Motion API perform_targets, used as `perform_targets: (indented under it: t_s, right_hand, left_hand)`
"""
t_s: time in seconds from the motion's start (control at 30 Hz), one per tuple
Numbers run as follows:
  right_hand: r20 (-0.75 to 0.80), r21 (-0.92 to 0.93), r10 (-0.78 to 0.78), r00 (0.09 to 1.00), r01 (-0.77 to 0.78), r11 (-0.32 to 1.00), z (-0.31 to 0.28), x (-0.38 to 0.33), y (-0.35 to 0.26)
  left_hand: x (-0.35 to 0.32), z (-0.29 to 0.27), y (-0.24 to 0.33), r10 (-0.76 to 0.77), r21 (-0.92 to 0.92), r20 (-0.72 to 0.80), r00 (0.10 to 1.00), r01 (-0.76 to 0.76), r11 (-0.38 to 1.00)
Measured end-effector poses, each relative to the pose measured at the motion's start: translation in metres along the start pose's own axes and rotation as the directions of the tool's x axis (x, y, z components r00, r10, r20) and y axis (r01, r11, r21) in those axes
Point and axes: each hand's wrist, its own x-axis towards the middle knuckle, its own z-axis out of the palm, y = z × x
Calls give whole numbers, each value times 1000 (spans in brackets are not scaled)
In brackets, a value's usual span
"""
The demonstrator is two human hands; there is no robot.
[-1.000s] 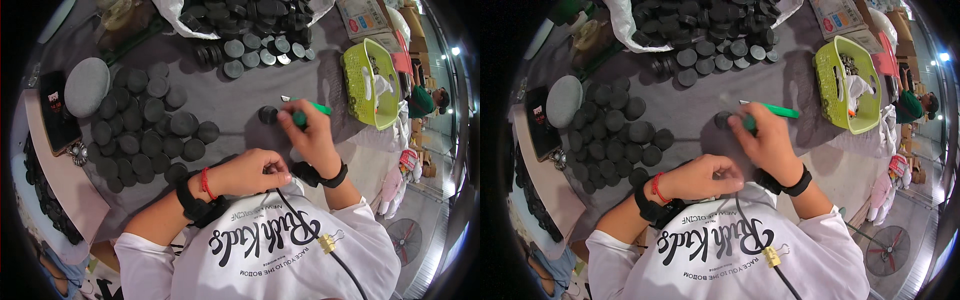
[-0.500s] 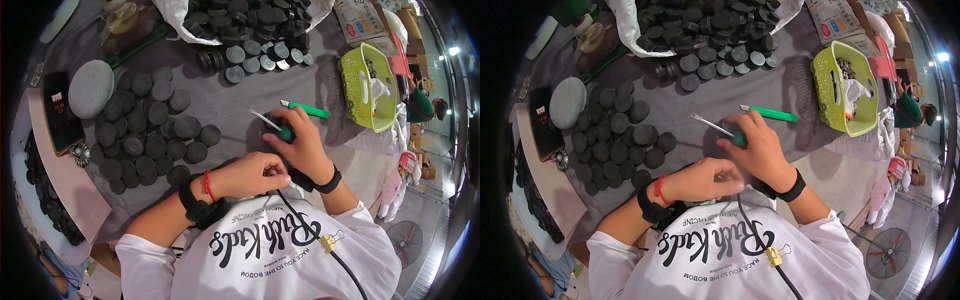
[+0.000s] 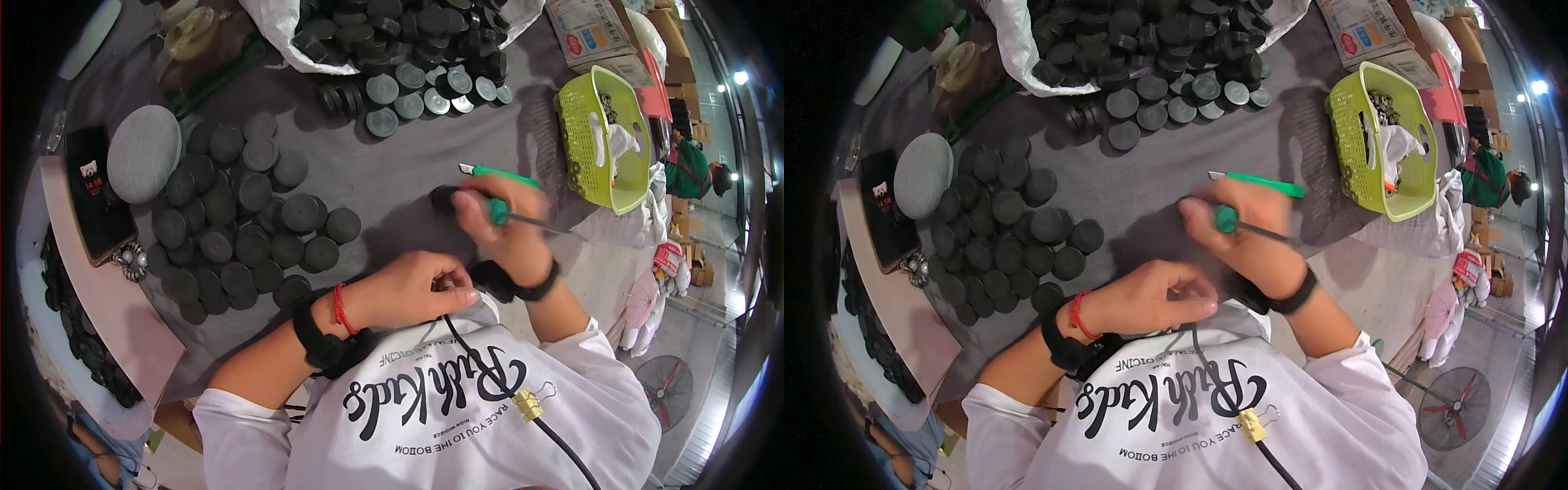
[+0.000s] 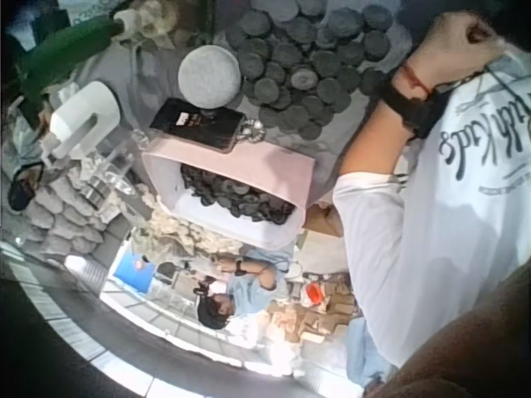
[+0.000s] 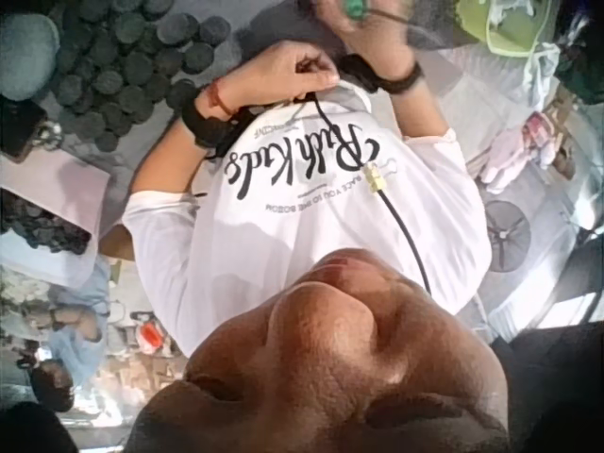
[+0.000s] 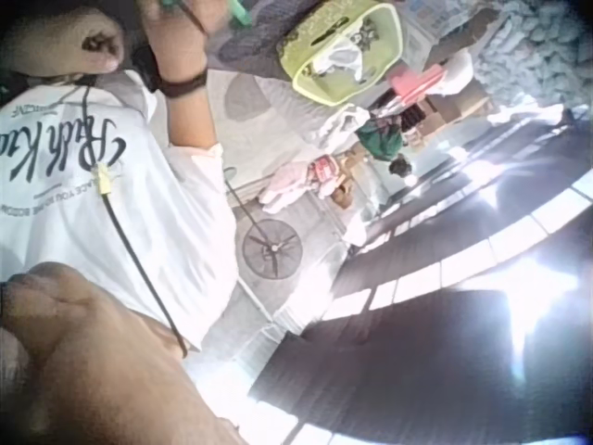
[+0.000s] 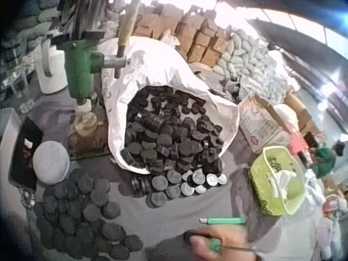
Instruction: Manually assembling or inspecting small circular rubber or plastic components at a factory workstation.
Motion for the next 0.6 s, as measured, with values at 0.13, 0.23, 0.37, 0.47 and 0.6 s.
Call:
perform_targets:
  t_s: [0.13,0.23,0.37,0.47,0.6]
  right_hand:
    - [-103,209,165,981,-141,968,-10,-1,0]
    - [-323,273,59,945,33,962,-14,-16,-4]
    - [5,127,86,996,-86,988,-1,-13,20]
    - [-247,251,270,931,-207,946,-4,-2,32]
    - [-193,-384,294,936,-348,855,-32,22,56]
  left_hand:
    - [-1,-2,1,22,53,-28,999,-20,998]
    - [-3,-1,3,24,44,-6,1000,-23,999]
    - [-1,-2,9,17,81,6,1000,-18,997]
    - [-2,-3,11,-25,146,15,1000,23,989]
    - [0,-1,4,22,77,-10,1000,-21,997]
